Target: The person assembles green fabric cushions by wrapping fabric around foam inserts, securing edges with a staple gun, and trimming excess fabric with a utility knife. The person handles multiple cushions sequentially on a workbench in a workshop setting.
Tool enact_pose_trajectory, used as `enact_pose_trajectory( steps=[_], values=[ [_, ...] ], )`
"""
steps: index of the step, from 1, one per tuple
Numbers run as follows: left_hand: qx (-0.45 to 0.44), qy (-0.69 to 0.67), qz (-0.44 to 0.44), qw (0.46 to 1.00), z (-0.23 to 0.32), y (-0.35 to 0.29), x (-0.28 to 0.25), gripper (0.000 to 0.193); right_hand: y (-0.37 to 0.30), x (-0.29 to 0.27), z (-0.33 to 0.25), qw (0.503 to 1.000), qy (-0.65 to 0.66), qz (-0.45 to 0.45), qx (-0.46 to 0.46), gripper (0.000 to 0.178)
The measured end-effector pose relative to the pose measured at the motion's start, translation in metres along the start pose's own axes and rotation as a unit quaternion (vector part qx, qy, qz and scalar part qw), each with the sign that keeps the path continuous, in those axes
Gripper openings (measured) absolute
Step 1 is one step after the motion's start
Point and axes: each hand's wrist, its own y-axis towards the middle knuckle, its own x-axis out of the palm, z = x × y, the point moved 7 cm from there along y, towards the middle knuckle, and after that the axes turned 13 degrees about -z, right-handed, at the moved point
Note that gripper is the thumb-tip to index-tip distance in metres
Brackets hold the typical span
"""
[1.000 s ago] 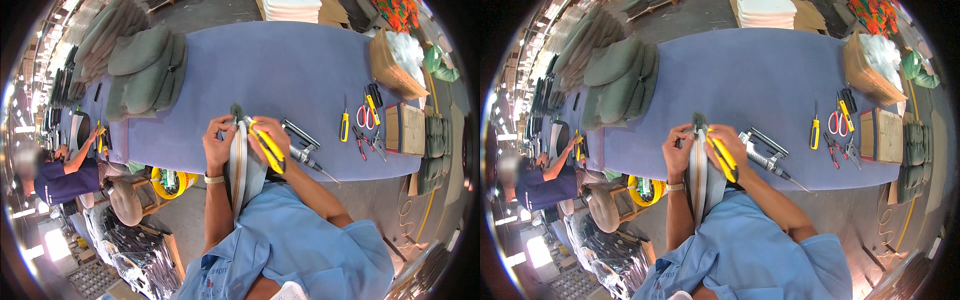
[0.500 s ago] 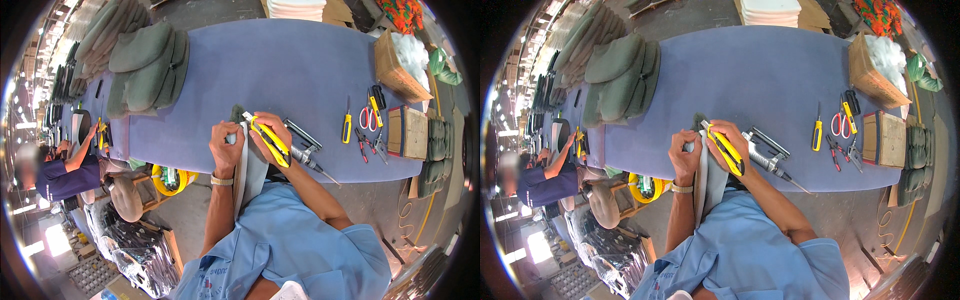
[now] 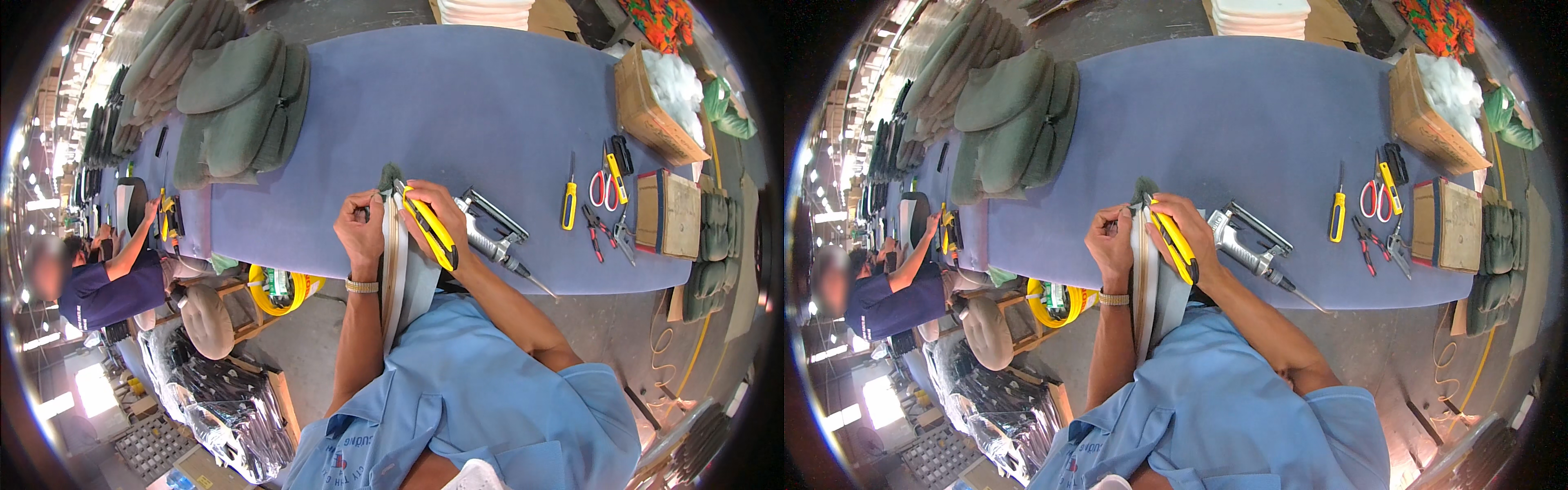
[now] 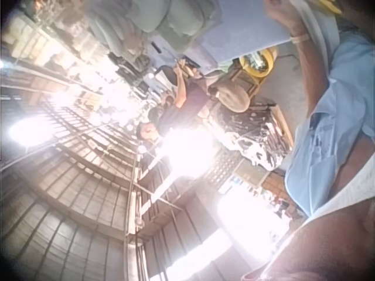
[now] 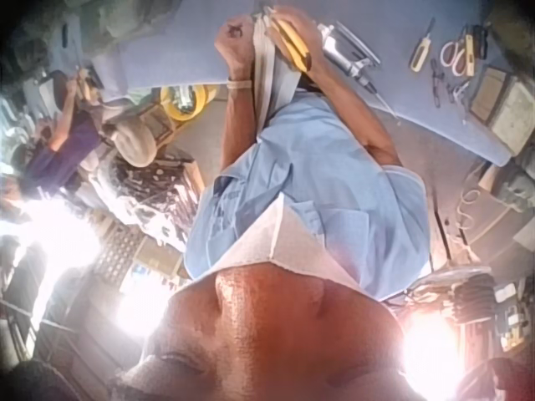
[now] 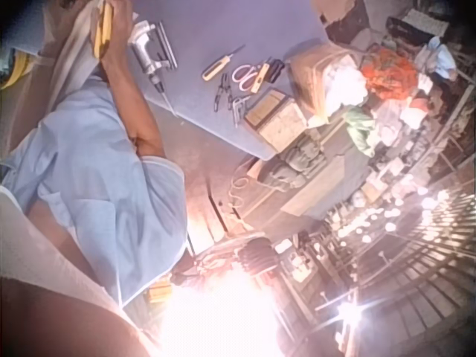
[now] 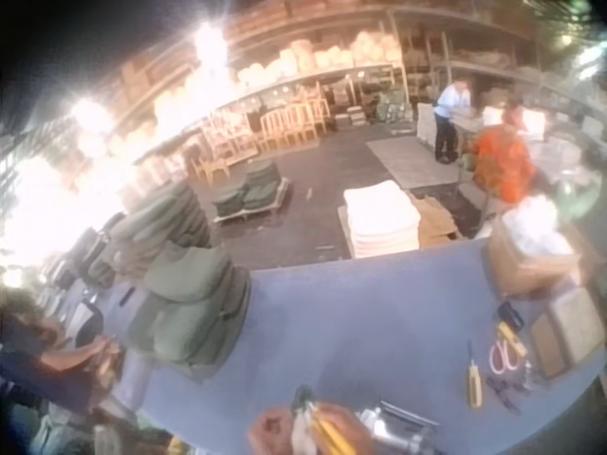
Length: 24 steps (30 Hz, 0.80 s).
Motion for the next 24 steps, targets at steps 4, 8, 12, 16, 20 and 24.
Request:
enact_pose_trajectory(
  steps=[4, 8, 12, 16, 20, 24],
  values=[
    [0.002, -0.002, 0.001, 1.0, -0.0021, 0.0006, -0.0012, 0.004, -0.0016, 0.0025, 0.0039, 1.0, 0.001, 0.0, -0.015, 0.036],
    [-0.005, 0.005, 0.0, 1.0, -0.0039, 0.0005, -0.0027, 0.004, -0.0022, 0.0025, 0.0047, 1.0, 0.003, 0.005, -0.03, 0.036],
    [-0.024, -0.002, 0.012, 1.0, -0.0025, 0.0013, -0.002, 0.006, -0.0043, 0.0055, 0.0074, 1.0, -0.001, 0.005, -0.031, 0.037],
    [-0.018, -0.021, 0.015, 1.0, -0.0043, 0.0026, -0.002, 0.006, -0.0043, 0.006, 0.0047, 1.0, -0.015, -0.005, -0.016, 0.037],
    [-0.022, -0.048, 0.015, 0.998, -0.0028, 0.0034, 0.001, 0.006, -0.0053, 0.0063, 0.0057, 1.0, -0.013, 0.008, -0.012, 0.038],
    [-0.034, -0.071, 0.011, 0.997, -0.0056, 0.0034, 0.002, 0.004, -0.0091, 0.0065, 0.0068, 1.0, 0.0, 0.012, 0.005, 0.035]
  ],
)
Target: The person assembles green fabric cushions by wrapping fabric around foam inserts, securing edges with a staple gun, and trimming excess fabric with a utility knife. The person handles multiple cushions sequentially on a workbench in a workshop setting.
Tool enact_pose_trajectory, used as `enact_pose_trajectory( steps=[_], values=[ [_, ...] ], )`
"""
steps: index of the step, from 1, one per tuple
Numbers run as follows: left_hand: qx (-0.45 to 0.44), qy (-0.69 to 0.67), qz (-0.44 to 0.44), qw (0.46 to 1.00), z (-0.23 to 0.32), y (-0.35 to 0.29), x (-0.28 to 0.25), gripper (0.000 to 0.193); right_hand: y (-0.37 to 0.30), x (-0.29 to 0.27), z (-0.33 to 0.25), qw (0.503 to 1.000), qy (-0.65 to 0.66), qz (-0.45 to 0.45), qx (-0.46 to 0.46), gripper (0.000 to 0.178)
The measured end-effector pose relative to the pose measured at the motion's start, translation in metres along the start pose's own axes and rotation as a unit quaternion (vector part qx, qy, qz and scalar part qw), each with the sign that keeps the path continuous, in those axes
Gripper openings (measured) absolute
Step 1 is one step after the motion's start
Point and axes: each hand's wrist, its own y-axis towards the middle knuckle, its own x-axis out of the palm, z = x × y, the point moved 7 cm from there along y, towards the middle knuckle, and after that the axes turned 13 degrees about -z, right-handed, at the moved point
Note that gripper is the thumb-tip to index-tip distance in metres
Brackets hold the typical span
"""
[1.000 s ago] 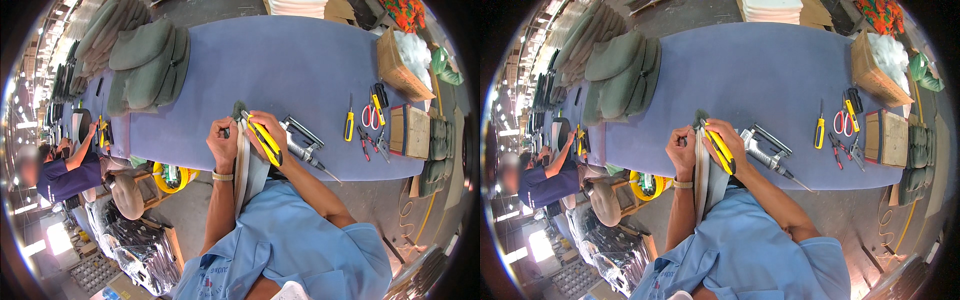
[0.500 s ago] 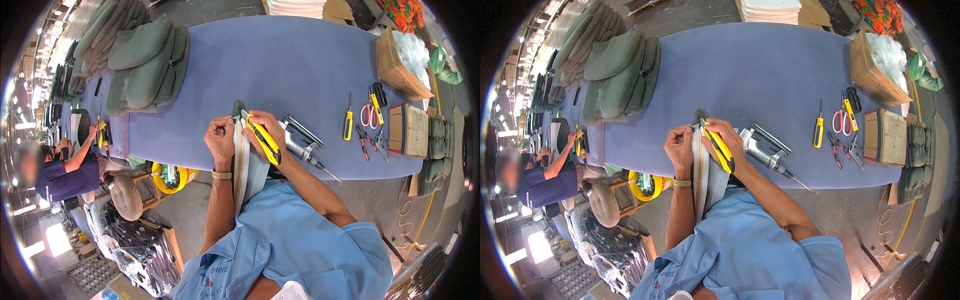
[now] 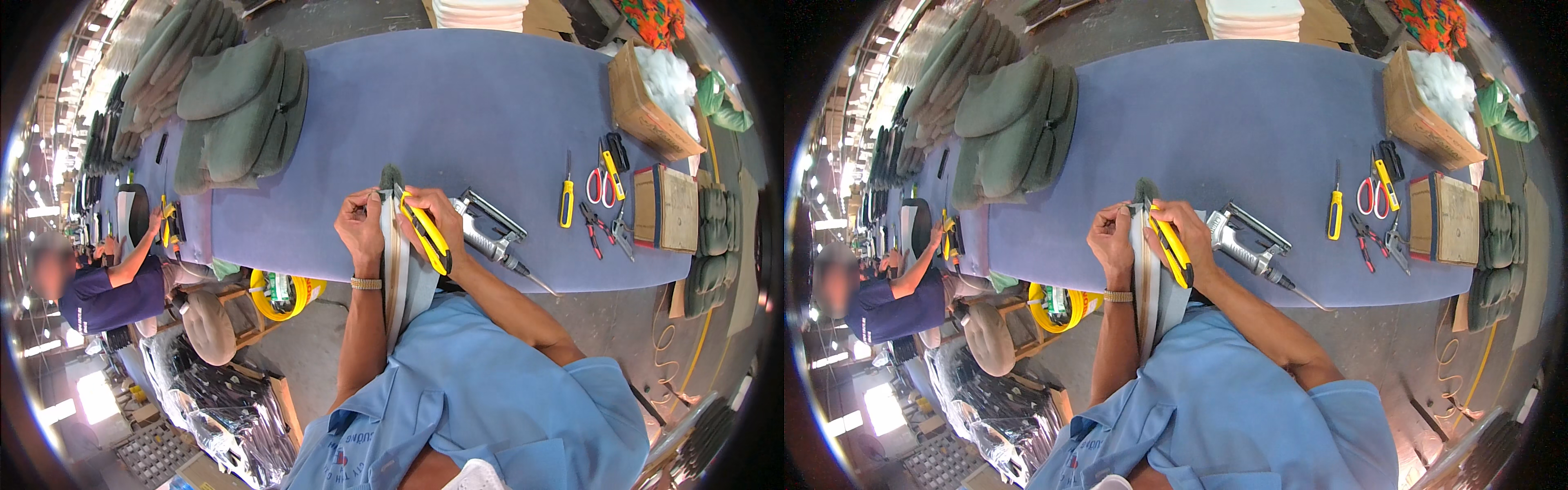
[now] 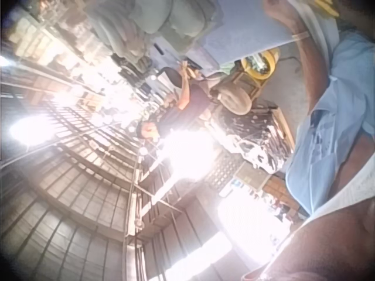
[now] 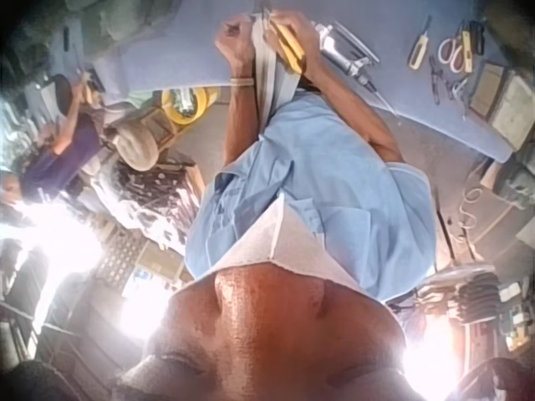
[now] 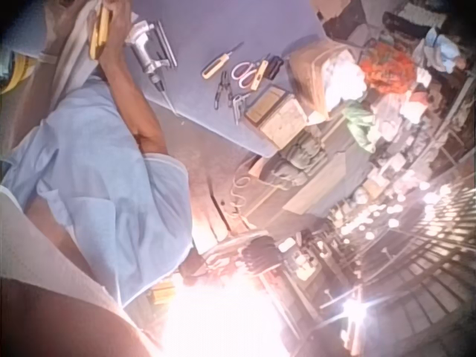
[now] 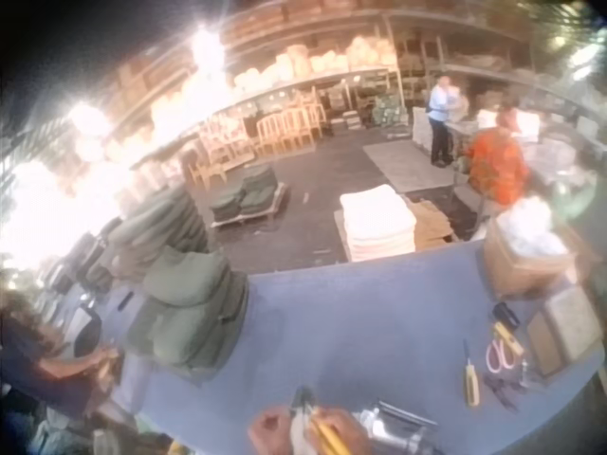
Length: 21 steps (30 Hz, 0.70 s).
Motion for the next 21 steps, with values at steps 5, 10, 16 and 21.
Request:
enact_pose_trajectory(
  steps=[5, 10, 16, 21],
  values=[
    [0.003, -0.056, 0.011, 0.998, -0.01, 0.003, -0.006, 0.001, -0.006, 0.002, -0.004, 1.0, 0.001, -0.004, -0.016, 0.035],
    [-0.005, -0.074, -0.017, 0.997, -0.003, 0.001, 0.001, 0.001, 0.001, -0.019, -0.011, 0.999, -0.018, 0.014, -0.024, 0.034],
    [0.01, -0.297, 0.024, 0.955, 0.0, -0.002, -0.009, 0.004, 0.006, -0.105, 0.046, 0.952, -0.147, -0.063, 0.26, 0.03],
    [-0.084, -0.29, 0.083, 0.95, -0.021, -0.01, -0.017, 0.006, -0.034, -0.151, 0.128, 0.819, -0.341, -0.244, 0.392, 0.053]
  ],
)
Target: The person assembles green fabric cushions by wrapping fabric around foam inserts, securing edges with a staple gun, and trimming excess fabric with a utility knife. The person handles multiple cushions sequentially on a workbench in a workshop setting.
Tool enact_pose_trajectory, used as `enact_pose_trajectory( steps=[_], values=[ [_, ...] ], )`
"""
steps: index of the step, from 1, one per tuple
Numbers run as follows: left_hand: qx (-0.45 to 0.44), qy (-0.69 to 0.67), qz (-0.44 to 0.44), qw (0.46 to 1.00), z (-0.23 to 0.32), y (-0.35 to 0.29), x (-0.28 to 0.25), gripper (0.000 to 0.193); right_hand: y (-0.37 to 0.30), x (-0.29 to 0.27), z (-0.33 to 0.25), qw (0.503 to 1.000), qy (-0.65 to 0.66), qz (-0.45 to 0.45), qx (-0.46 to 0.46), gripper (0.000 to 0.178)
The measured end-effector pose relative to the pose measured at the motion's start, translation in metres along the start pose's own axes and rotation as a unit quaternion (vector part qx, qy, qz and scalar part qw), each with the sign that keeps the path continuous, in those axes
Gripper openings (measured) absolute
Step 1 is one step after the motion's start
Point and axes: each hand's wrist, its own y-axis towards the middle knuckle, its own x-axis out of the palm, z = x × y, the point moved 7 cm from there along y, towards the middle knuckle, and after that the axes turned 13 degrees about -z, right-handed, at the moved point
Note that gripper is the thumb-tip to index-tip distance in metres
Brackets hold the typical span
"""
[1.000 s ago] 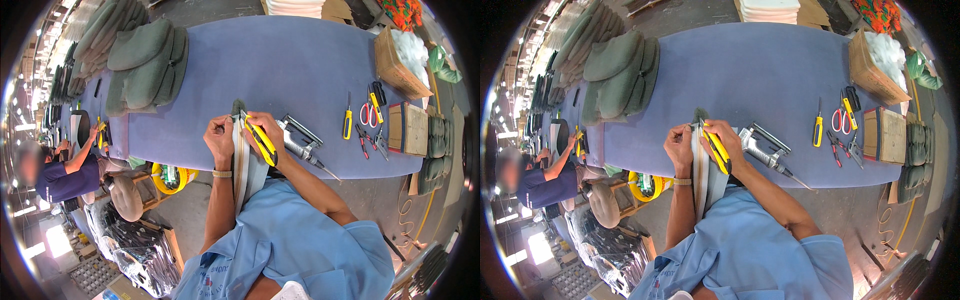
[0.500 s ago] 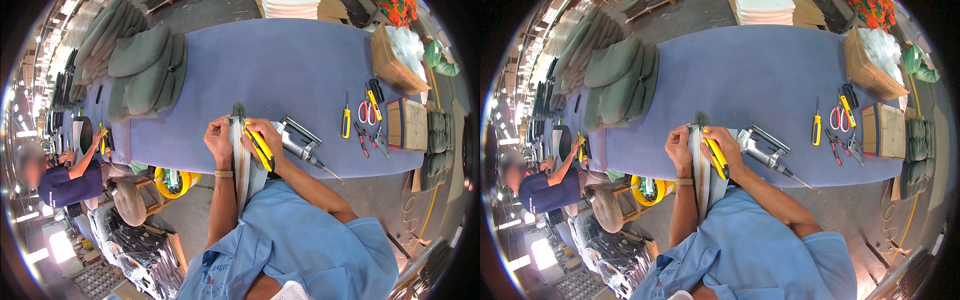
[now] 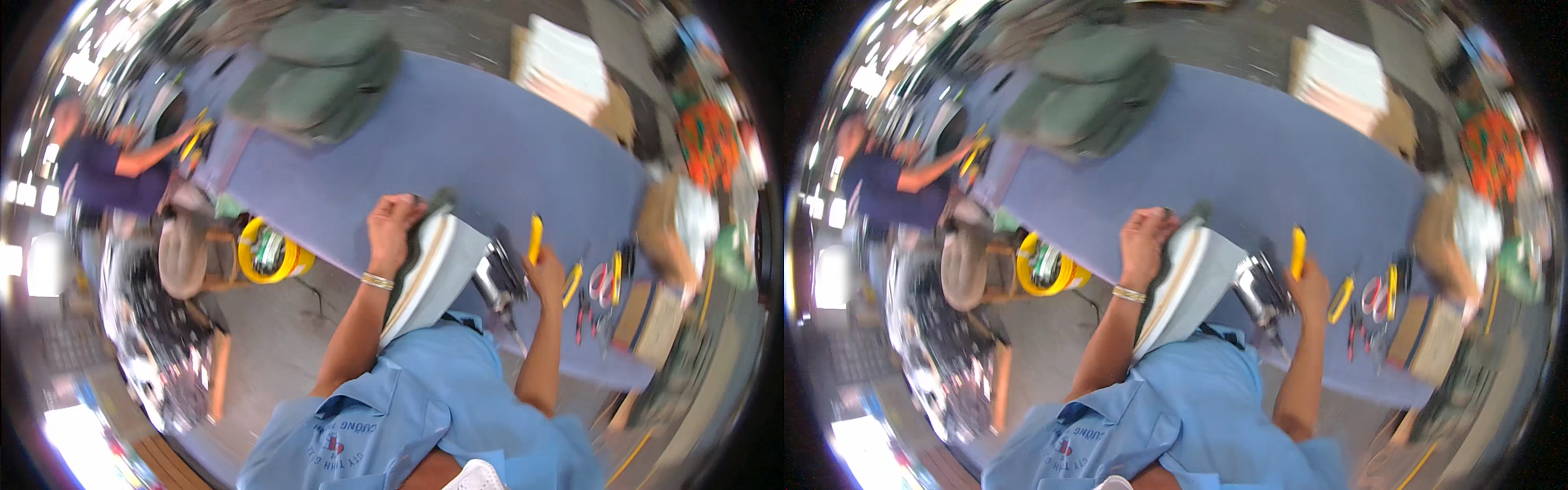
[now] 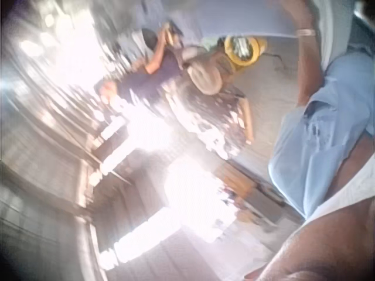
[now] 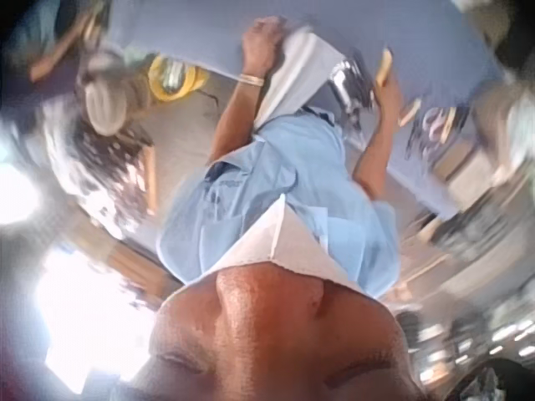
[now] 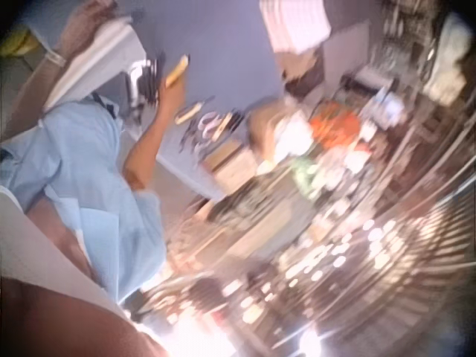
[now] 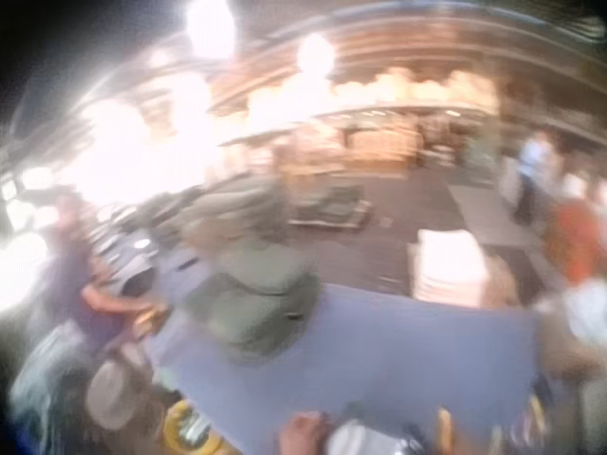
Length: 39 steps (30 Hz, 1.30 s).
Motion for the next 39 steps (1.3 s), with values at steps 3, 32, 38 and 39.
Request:
enact_pose_trajectory(
  steps=[3, 32, 38, 39],
  values=[
    [-0.021, 0.073, -0.017, 0.997, 0.003, -0.003, 0.002, 0.015, 0.003, -0.018, 0.035, 0.989, 0.048, 0.136, -0.039, 0.059],
    [-0.055, 0.389, 0.56, 0.729, 0.122, -0.19, -0.461, 0.036, 0.021, 0.034, -0.2, 0.956, 0.214, 0.028, -0.199, 0.031],
    [-0.191, 0.179, 0.044, 0.964, 0.022, -0.133, -0.403, 0.033, 0.023, 0.035, -0.18, 0.966, 0.181, 0.107, -0.148, 0.03],
    [-0.22, 0.205, 0.005, 0.954, 0.009, -0.131, -0.382, 0.042, 0.019, 0.034, -0.181, 0.967, 0.16, 0.13, -0.147, 0.034]
  ],
)
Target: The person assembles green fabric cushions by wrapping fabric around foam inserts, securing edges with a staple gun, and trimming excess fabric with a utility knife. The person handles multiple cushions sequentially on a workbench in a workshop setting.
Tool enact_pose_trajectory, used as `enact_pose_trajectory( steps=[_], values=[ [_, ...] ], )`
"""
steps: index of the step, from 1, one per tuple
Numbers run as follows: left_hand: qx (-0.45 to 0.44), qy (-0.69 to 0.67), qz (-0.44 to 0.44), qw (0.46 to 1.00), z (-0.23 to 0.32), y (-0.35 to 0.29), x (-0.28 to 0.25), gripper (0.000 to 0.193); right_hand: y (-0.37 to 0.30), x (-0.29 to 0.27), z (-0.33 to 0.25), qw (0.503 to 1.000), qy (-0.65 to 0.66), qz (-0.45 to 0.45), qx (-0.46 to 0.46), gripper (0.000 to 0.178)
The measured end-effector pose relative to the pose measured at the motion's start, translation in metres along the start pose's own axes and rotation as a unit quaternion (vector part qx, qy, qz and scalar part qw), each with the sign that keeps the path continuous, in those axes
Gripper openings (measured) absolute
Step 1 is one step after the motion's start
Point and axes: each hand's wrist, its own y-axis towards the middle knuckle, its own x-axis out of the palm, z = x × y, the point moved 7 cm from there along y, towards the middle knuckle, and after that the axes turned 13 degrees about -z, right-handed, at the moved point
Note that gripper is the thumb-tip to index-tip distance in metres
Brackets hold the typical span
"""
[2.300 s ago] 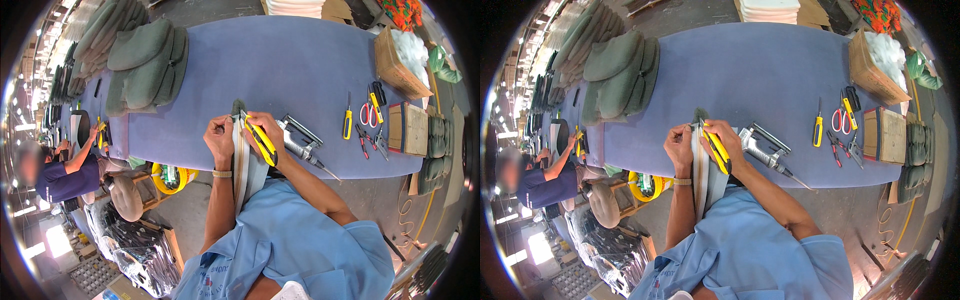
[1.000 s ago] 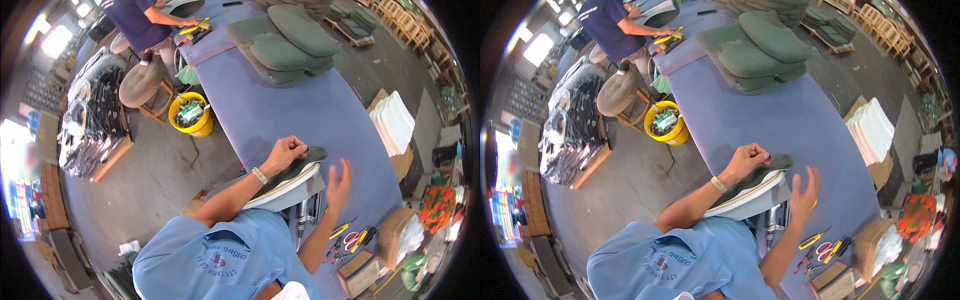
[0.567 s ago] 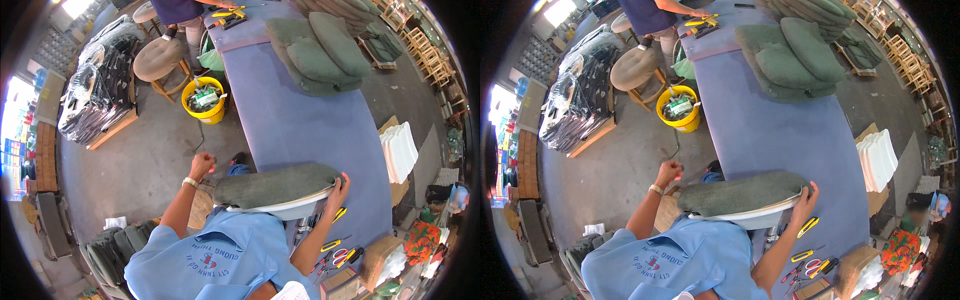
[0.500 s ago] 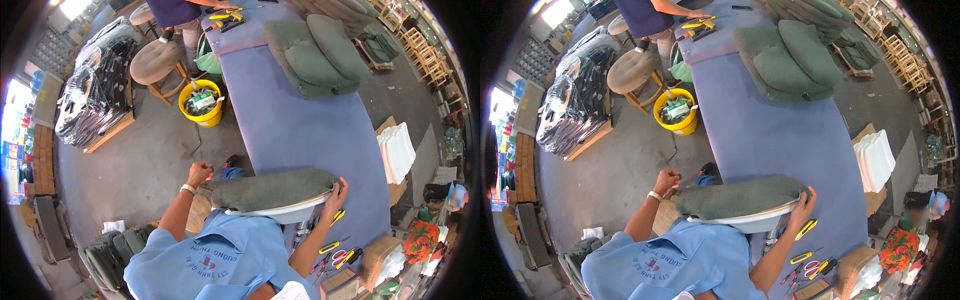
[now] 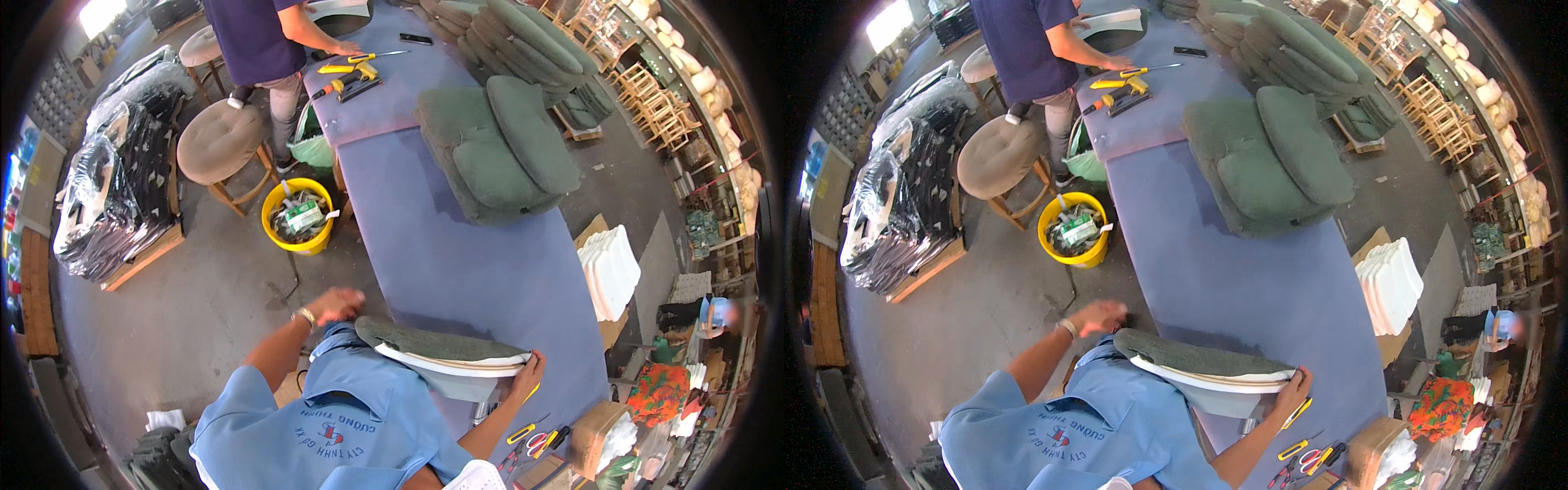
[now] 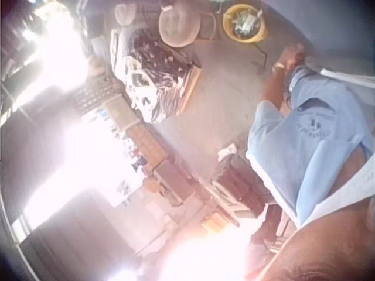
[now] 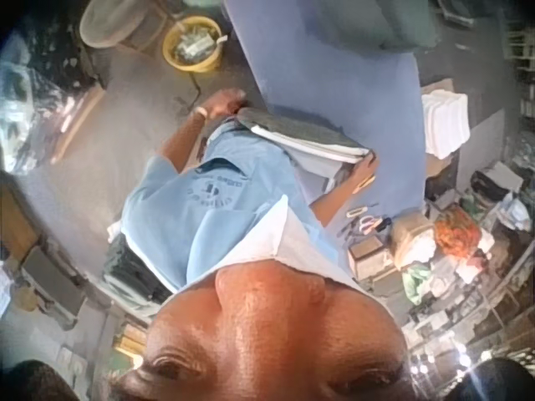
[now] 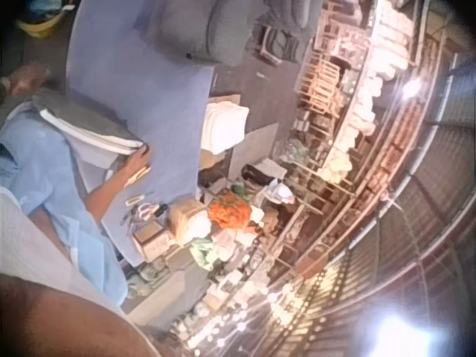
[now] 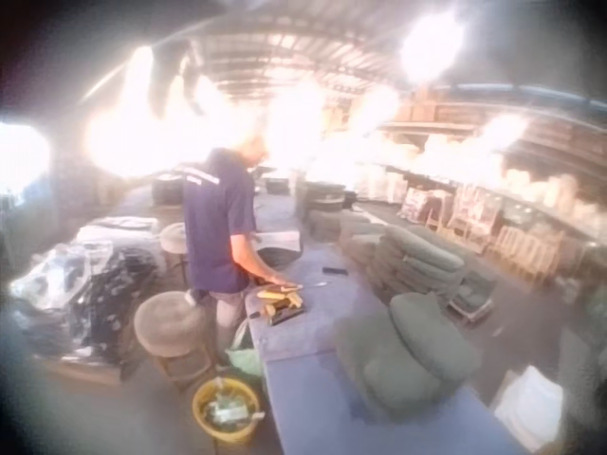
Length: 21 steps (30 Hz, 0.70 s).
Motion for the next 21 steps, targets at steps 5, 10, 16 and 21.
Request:
enact_pose_trajectory(
  steps=[5, 10, 16, 21],
  values=[
    [-0.08, -0.089, -0.169, 0.978, 0.029, 0.013, 0.066, 0.077, 0.002, -0.006, 0.005, 0.994, -0.081, 0.053, 0.058, 0.044],
    [-0.019, 0.039, -0.078, 0.996, 0.05, 0.012, 0.048, 0.093, 0.007, 0.004, -0.034, 0.986, -0.147, 0.029, 0.075, 0.044],
    [0.005, -0.053, 0.071, 0.996, 0.147, -0.016, 0.002, 0.097, 0.014, 0.021, -0.049, 0.996, -0.083, 0.039, 0.012, 0.042],
    [0.206, 0.118, 0.167, 0.957, 0.306, -0.079, -0.001, 0.079, 0.017, 0.063, -0.036, 0.98, 0.159, -0.083, 0.084, 0.03]
  ],
)
